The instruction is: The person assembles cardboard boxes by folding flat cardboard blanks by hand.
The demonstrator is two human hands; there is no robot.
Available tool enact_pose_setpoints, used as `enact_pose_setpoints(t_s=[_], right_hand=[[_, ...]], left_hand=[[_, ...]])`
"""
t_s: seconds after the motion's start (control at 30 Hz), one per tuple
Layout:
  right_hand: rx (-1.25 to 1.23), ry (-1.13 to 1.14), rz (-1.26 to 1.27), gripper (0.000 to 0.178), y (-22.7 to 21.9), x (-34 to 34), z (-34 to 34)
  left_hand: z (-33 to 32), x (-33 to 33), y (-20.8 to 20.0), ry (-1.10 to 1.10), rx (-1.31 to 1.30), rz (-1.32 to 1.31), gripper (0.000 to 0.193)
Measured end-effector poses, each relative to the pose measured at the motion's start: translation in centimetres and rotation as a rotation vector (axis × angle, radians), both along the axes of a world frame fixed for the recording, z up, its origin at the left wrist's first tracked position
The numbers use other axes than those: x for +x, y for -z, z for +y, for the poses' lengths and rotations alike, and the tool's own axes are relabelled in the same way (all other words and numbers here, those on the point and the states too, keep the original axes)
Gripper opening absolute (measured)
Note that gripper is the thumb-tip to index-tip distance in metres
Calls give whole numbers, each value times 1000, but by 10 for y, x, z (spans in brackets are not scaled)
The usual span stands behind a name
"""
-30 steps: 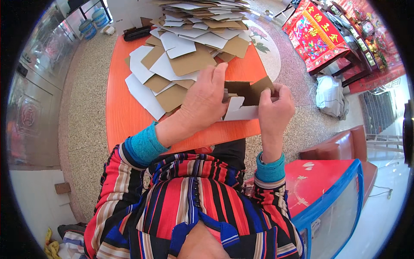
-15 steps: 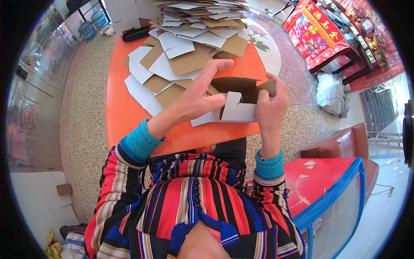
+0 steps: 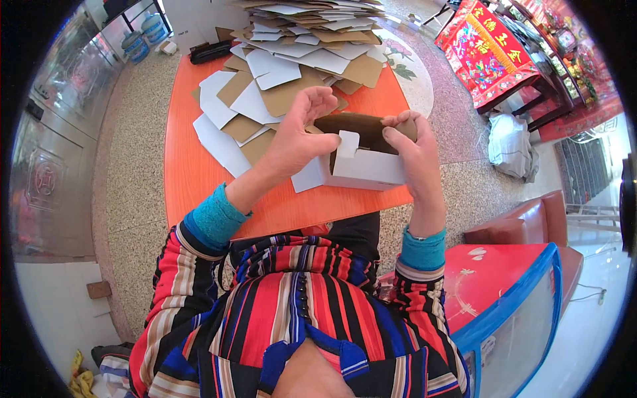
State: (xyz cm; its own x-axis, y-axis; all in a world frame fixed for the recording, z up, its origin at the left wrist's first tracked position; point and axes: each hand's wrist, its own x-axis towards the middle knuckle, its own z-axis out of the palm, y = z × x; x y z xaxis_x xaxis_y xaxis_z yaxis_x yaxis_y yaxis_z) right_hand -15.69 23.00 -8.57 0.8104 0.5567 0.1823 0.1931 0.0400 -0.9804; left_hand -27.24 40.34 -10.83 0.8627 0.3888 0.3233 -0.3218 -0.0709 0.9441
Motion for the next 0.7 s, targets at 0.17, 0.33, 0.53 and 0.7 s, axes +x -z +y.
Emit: enact_pose_setpoints(t_s=[0.17, 0.33, 0.53, 0.7], right_hand=[[85, -70, 172, 16, 3, 3, -2], [17, 29, 86, 14, 11, 5, 0], [-129, 98, -82, 17, 8, 2, 3], [121, -123, 172, 22, 20, 6, -15]], left_hand=[[2, -3, 5, -68, -48, 36, 58], [-5, -1, 23, -93, -89, -26, 53], [-10, 6, 29, -94, 48, -53, 43], [2, 8, 29, -91, -1, 16, 35]])
